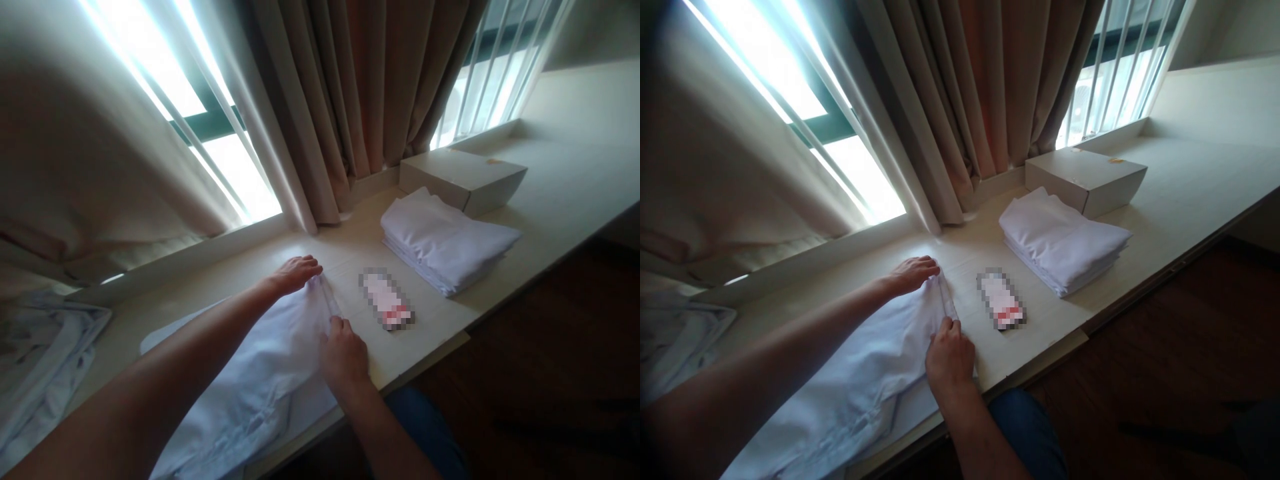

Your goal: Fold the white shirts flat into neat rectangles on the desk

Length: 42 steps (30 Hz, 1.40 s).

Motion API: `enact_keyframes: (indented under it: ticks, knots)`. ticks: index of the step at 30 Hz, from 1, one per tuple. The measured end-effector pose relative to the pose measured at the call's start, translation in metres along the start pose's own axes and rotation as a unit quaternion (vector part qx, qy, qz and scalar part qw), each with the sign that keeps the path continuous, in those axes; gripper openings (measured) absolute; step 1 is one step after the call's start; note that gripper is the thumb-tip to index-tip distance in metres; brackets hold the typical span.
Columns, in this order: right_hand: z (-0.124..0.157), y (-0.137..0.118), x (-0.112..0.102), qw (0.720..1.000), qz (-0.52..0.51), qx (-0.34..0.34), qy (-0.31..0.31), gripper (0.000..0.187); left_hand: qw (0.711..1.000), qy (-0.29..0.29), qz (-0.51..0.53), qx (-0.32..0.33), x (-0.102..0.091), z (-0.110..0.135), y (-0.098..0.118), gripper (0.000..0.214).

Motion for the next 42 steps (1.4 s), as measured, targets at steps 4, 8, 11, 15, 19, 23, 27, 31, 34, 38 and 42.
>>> enact_keyframes:
  ticks: [4,8,11,15,19,23,27,31,34,38,42]
  knots:
    - [0.0,0.003,0.003,1.0,0.019,-0.001,0.0,0.023,0.997,0.011,-0.053,0.046,0.0,-0.004,0.004,0.019]
    - [-0.001,0.004,0.004,1.0,0.03,-0.006,-0.001,0.027,0.994,0.007,-0.081,0.076,-0.002,-0.005,0.005,0.014]
    - [-0.001,0.003,0.004,0.999,0.047,-0.004,0.001,0.028,0.992,-0.001,-0.106,0.07,-0.001,-0.006,0.004,0.017]
    - [0.0,0.002,0.005,0.998,0.064,-0.008,0.004,0.029,0.989,-0.021,-0.141,0.039,0.008,-0.012,0.0,0.023]
    - [-0.001,0.003,0.005,0.998,0.056,-0.006,-0.006,0.03,0.992,-0.06,-0.109,-0.025,0.025,-0.018,-0.011,0.02]
    - [-0.002,0.008,0.003,0.999,0.035,0.013,-0.012,0.033,0.989,0.043,0.023,-0.136,0.015,-0.014,-0.037,0.027]
    - [-0.001,0.006,0.002,0.999,0.039,-0.006,-0.011,0.04,0.964,0.151,0.055,-0.21,-0.004,0.002,-0.058,0.041]
    - [0.003,0.002,-0.006,0.998,0.058,-0.004,0.013,0.037,0.958,0.187,0.069,-0.207,-0.003,0.016,-0.049,0.036]
    - [0.007,-0.006,-0.019,0.994,0.066,-0.018,0.084,0.038,0.973,0.154,0.09,-0.15,0.018,0.02,-0.025,0.042]
    - [0.02,-0.031,-0.008,0.979,0.068,-0.161,0.103,0.051,0.981,0.089,0.113,-0.131,0.052,0.021,-0.009,0.059]
    - [0.032,-0.03,0.027,0.978,0.094,-0.187,0.012,0.075,0.975,0.094,0.114,-0.164,0.064,0.022,-0.014,0.068]
Point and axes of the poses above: each hand's wrist, its own z-axis away from the middle knuckle, its own x-axis out of the palm, y = z × x, the point moved 8 cm from there along -z, towards the middle knuckle, and after that the axes turned 14 degrees about z, right-handed, at the moved point
